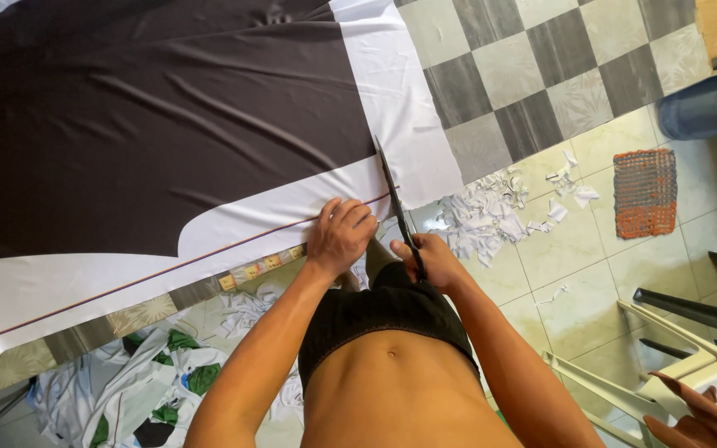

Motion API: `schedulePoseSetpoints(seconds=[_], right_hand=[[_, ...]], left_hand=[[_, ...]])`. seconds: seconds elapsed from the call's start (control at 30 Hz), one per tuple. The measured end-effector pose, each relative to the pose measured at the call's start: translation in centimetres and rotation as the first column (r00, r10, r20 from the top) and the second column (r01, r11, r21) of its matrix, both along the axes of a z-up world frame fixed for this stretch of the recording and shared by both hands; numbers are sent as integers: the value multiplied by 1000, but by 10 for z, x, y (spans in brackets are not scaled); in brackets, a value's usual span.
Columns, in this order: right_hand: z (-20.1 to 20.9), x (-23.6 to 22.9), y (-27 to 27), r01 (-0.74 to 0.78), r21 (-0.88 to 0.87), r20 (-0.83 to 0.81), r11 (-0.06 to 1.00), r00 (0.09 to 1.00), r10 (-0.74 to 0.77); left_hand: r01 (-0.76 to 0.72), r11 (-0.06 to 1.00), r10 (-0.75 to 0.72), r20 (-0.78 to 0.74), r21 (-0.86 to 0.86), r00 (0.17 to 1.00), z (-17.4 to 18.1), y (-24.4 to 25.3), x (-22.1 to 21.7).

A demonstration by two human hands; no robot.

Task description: The person uses a pair of scissors to cut a large piece of dark brown fabric that is laid out on top of a white sheet. The person carefully follows the edge of the fabric, trimming the excess material and creating a clean, straight edge.

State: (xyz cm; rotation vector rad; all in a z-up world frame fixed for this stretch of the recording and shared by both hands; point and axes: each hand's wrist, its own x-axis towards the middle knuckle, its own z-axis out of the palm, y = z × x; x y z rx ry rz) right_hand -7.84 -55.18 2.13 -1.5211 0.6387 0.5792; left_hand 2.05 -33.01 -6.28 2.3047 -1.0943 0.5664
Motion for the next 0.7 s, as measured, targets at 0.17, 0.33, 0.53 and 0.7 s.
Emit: schedulePoseSetpoints(seconds=[0.17, 0.33, 0.53, 0.7], right_hand=[[-7, 0, -4, -47, 32, -19, 998, 999, 47], [1, 11, -3, -97, 18, -14, 995, 995, 97], [-7, 13, 4, -33, 20, 20, 999, 999, 33], [-4, 24, 9, -31, 40, 28, 999, 999, 29]], left_hand=[[12, 1000, -12, -1, -6, 1000, -7, 2, 0], [13, 1000, -13, -4, -17, 1000, -3, 0, 0], [22, 999, -22, -7, -39, 1000, -3, -1, 1], [36, 998, -37, -18, -42, 999, -11, 0, -2]])
